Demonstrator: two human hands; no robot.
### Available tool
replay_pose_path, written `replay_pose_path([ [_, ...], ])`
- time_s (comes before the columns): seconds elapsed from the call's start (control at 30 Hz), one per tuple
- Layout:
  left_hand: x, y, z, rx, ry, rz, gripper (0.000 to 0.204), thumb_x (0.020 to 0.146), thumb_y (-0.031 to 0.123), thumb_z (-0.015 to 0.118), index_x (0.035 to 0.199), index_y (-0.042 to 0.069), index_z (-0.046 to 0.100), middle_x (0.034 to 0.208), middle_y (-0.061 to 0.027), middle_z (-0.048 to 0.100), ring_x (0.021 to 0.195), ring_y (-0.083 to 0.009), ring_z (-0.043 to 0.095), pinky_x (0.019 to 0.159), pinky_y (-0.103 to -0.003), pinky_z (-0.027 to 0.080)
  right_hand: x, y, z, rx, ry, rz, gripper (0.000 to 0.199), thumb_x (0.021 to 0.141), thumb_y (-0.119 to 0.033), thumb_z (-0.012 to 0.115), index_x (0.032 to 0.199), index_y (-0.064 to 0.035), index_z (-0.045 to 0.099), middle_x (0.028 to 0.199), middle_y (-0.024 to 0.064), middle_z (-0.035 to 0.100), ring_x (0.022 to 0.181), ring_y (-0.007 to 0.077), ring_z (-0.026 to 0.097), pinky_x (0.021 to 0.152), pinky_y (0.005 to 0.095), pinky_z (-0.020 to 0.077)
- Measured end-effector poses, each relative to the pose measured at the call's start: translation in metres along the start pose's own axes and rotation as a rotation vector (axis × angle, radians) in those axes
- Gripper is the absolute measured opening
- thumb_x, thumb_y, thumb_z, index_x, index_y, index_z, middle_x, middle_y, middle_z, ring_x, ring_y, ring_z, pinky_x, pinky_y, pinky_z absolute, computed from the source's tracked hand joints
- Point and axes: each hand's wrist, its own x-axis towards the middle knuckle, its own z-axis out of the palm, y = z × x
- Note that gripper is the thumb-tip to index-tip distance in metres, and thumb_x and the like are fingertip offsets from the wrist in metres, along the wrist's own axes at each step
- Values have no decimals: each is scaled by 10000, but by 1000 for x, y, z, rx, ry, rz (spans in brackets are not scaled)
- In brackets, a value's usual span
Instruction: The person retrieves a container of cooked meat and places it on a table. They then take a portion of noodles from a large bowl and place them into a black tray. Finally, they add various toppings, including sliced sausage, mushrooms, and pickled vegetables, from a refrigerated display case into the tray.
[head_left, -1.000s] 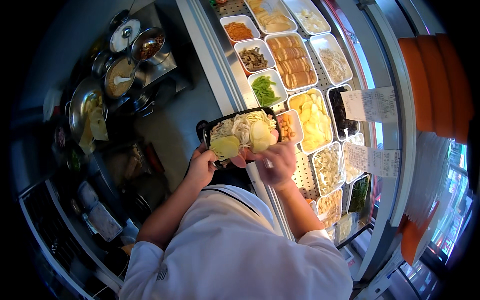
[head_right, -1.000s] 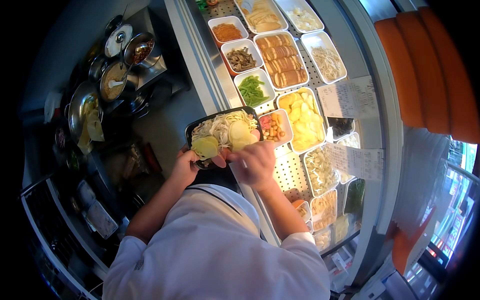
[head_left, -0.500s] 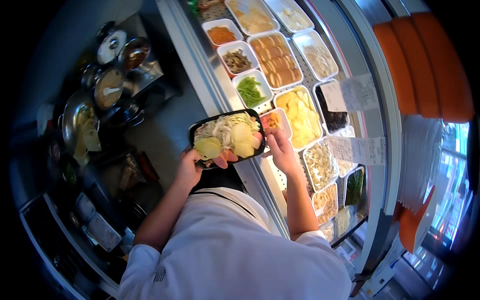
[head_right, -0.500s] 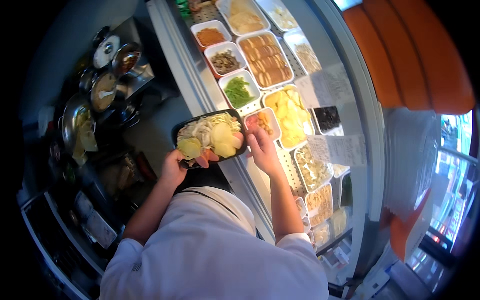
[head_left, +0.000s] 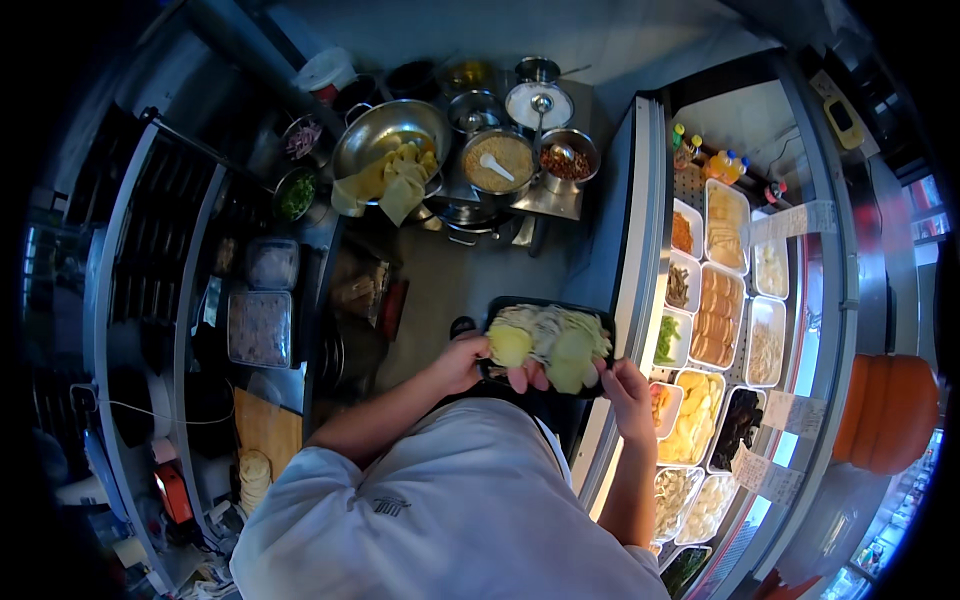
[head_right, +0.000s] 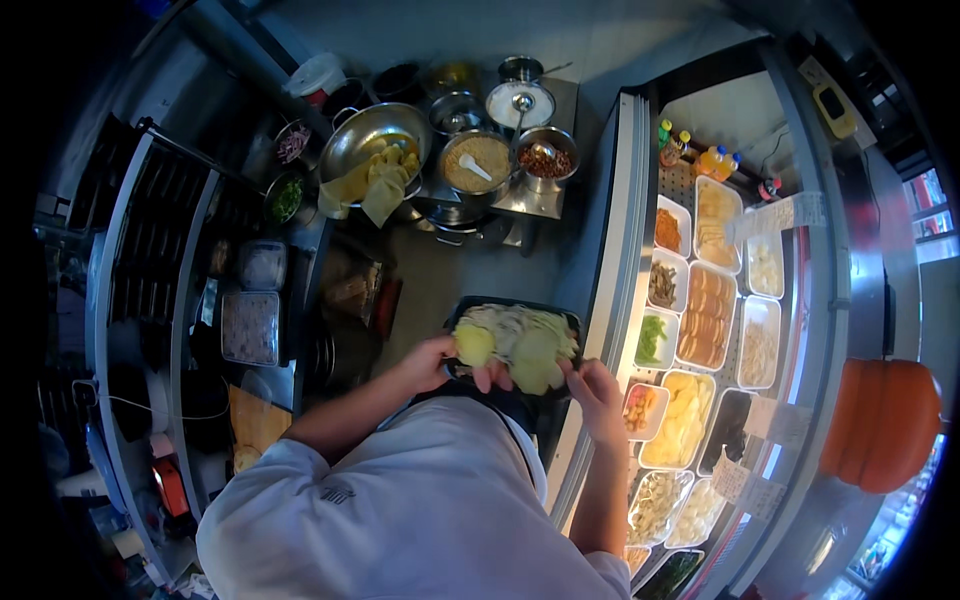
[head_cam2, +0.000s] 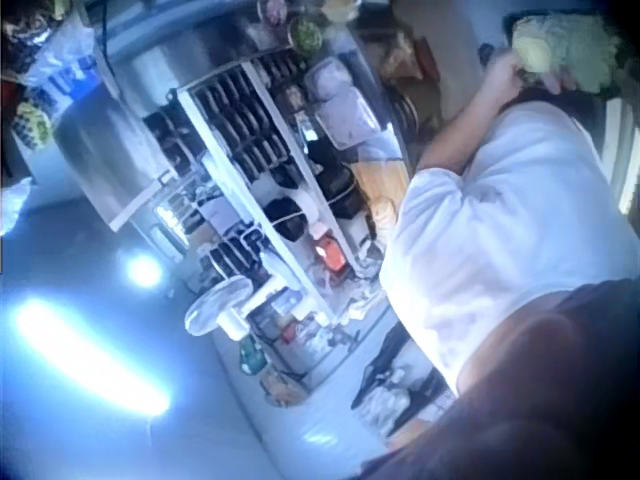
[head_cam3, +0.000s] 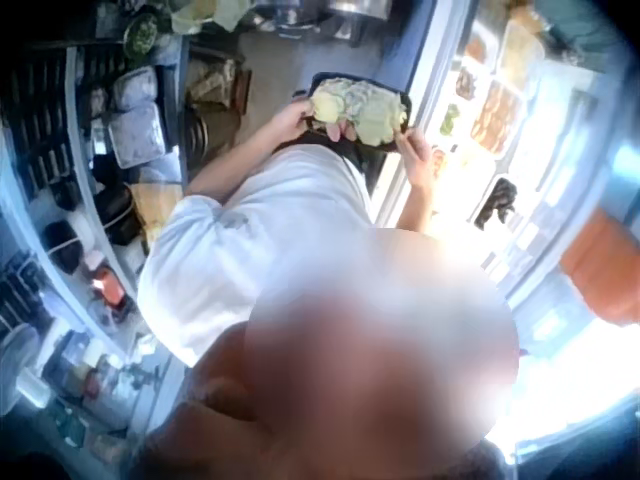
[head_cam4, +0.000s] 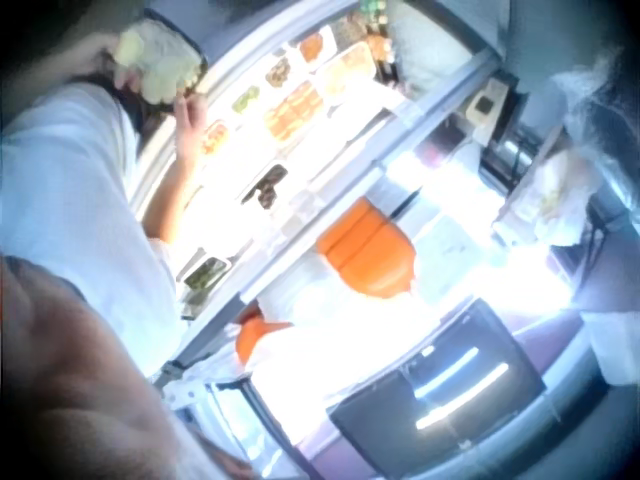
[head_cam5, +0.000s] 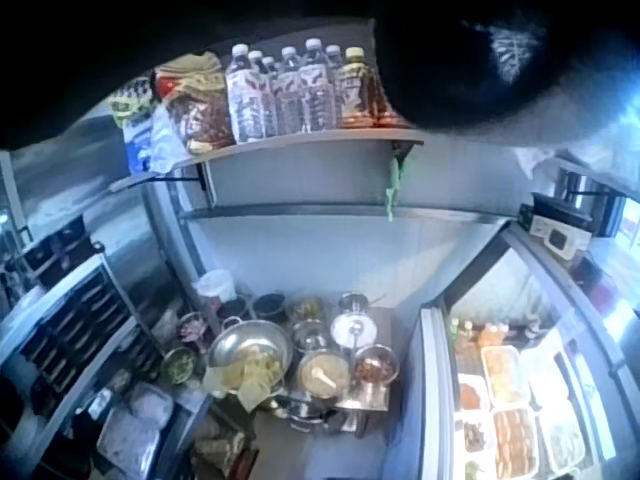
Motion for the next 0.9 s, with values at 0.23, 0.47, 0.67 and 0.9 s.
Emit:
replay_pose_path([
  [0.23,-63,126,-23,-146,28,298,495,838,52,503,1312,-70,572,1228,-176,674,1116,-293,682,970,-451,564,85,-20,131,68,74,-30,254,1108,-266,519,1085,-31,616,1216,139,687,980,206,711,798,336,613],
  [0.47,-70,264,-102,-22,-26,487,358,888,74,600,1230,-32,610,1232,-152,656,1130,-287,647,1013,-466,521,112,86,170,-763,392,41,206,975,-222,709,1018,-26,756,1204,152,681,1043,281,688,871,384,566],
  [0.67,-57,377,-228,-296,-41,577,672,865,-22,556,1514,-92,397,1523,-232,483,1376,-377,516,1153,-526,473,123,146,206,-800,441,323,379,988,-439,644,1143,-95,679,1152,200,676,1110,408,637,967,493,522],
  [0.9,-37,463,-264,-118,240,647,582,1039,185,452,1564,-45,355,1591,-216,426,1455,-425,424,1194,-571,414,30,220,281,-569,478,898,688,1022,-637,458,1443,-108,588,1357,244,642,1297,408,592,1069,492,484],
])
